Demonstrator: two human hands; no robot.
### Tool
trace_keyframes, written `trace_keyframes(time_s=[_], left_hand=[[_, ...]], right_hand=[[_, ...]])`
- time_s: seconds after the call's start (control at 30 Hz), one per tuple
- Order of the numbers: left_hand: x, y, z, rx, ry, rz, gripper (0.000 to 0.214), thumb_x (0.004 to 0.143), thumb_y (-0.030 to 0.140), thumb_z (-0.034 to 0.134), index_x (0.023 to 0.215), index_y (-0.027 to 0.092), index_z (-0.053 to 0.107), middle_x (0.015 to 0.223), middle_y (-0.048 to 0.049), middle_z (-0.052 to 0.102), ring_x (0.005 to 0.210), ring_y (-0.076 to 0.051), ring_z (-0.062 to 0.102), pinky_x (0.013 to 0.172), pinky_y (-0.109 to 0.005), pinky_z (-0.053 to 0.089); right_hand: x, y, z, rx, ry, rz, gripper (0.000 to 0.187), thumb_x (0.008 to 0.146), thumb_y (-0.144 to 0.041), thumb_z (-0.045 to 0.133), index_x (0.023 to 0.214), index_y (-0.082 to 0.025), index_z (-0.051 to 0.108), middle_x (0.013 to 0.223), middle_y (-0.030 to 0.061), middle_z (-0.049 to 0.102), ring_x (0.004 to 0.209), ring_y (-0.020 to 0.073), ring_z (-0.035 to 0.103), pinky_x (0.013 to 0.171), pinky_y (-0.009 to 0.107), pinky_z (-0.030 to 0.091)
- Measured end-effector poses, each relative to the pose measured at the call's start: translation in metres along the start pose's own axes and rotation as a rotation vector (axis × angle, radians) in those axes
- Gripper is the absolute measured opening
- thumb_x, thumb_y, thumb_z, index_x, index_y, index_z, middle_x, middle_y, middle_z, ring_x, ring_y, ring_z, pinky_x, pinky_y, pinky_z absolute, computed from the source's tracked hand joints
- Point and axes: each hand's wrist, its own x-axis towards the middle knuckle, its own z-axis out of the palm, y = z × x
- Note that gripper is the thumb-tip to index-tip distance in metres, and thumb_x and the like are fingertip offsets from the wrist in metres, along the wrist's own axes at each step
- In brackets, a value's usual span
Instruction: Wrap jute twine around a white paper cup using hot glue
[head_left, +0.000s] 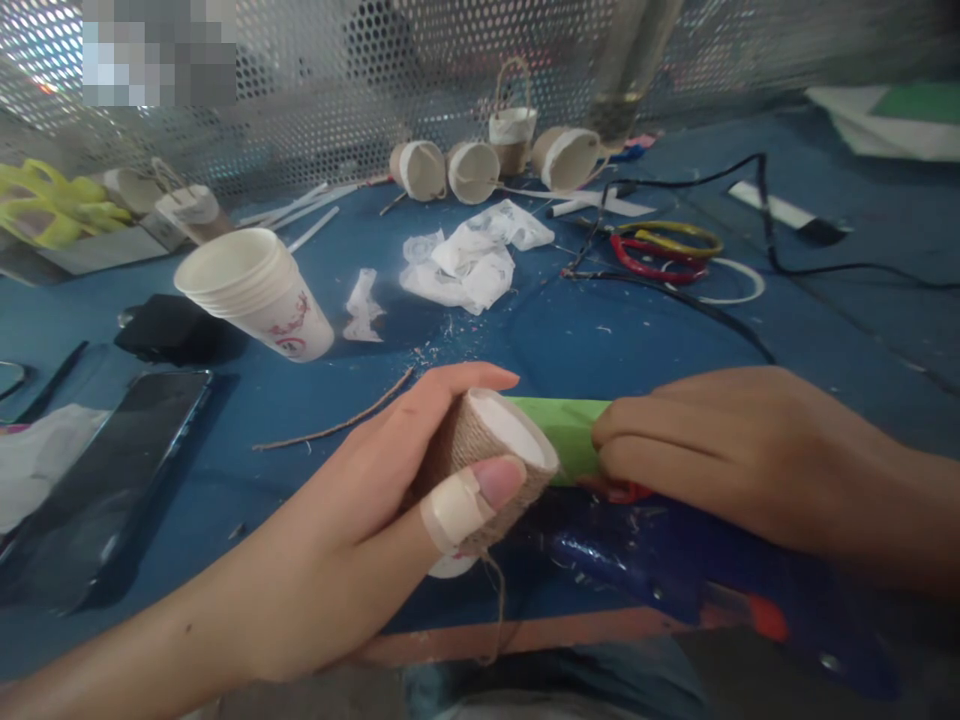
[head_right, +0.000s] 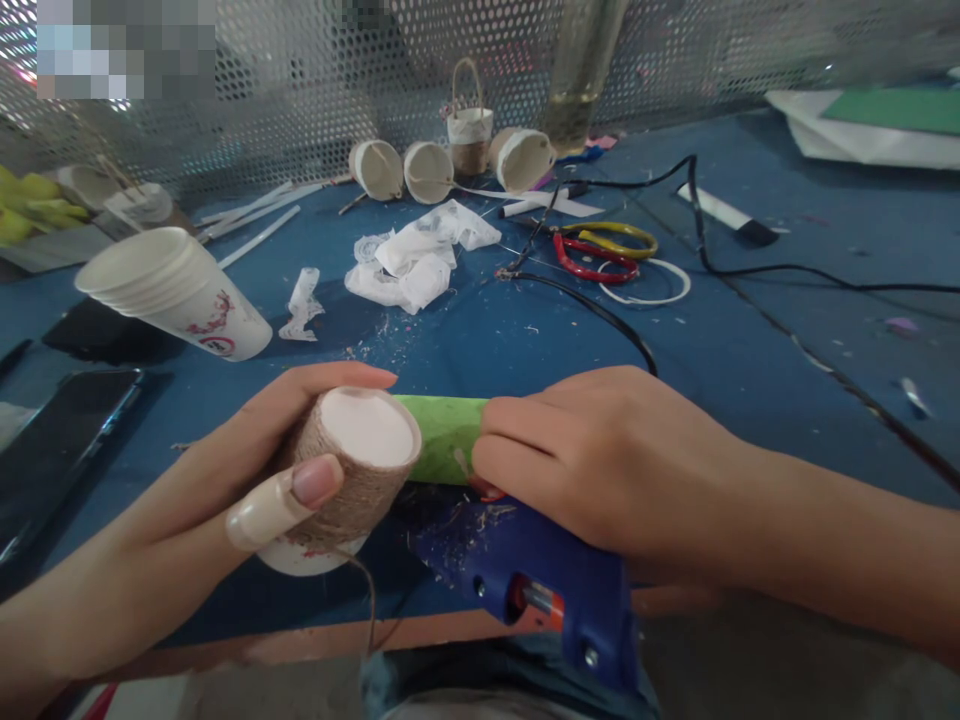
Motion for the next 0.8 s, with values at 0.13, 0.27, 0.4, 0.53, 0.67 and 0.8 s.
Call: trace_keyframes(time_s=[0.13,0.27,0.4,0.53,0.67,0.8], left_hand=[[0.0,0.002,0.001,-0.024,-0.02,-0.051,0.047,0.115,0.071,0.071,0.145,0.036,0.074,0.12,-0.0002,0.081,0.103,-0.025,0.077,0.085,-0.032,0.071],[0.001,0.002,0.0,-0.021,-0.024,-0.023,0.045,0.116,0.07,0.07,0.145,0.035,0.074,0.119,-0.001,0.082,0.103,-0.027,0.078,0.085,-0.034,0.071],[0.001,0.0,-0.001,0.011,-0.008,0.009,0.043,0.117,0.069,0.071,0.145,0.036,0.075,0.12,-0.0008,0.084,0.105,-0.027,0.078,0.089,-0.035,0.072],[0.0,0.0,-0.002,0.019,-0.015,0.009,0.044,0.116,0.068,0.072,0.145,0.036,0.076,0.12,-0.0006,0.084,0.104,-0.027,0.077,0.091,-0.035,0.072],[0.001,-0.003,-0.002,0.047,-0.001,0.034,0.041,0.116,0.066,0.073,0.145,0.038,0.077,0.119,0.0006,0.083,0.103,-0.026,0.076,0.1,-0.037,0.071],[0.003,-0.007,-0.002,0.015,0.006,0.139,0.04,0.115,0.07,0.073,0.141,0.04,0.079,0.113,0.0031,0.084,0.096,-0.024,0.077,0.088,-0.033,0.071]], right_hand=[[0.001,0.001,0.001,0.029,0.021,-0.004,0.037,0.124,-0.012,0.04,0.101,-0.027,0.064,0.09,-0.0004,0.076,0.069,0.0207,0.059,0.065,0.04,0.039],[0.001,0.002,0.0,0.014,-0.007,-0.036,0.027,0.118,-0.009,0.049,0.102,-0.027,0.062,0.089,-0.0015,0.074,0.068,0.0202,0.057,0.063,0.039,0.038],[0.001,0.001,-0.002,-0.016,-0.019,-0.023,0.026,0.111,-0.005,0.055,0.103,-0.028,0.063,0.09,-0.0011,0.076,0.071,0.0213,0.062,0.064,0.04,0.041],[0.002,0.0,-0.008,-0.029,-0.101,-0.013,0.027,0.111,-0.003,0.056,0.103,-0.028,0.064,0.093,-0.0009,0.079,0.073,0.0206,0.065,0.067,0.039,0.045],[0.004,-0.001,-0.01,-0.041,-0.088,-0.026,0.028,0.115,-0.004,0.054,0.103,-0.027,0.064,0.092,-0.0013,0.078,0.073,0.0211,0.064,0.066,0.04,0.046],[0.003,-0.001,-0.009,-0.033,-0.063,-0.026,0.029,0.118,-0.007,0.051,0.102,-0.028,0.064,0.095,-0.0006,0.079,0.073,0.0223,0.065,0.065,0.041,0.047]])
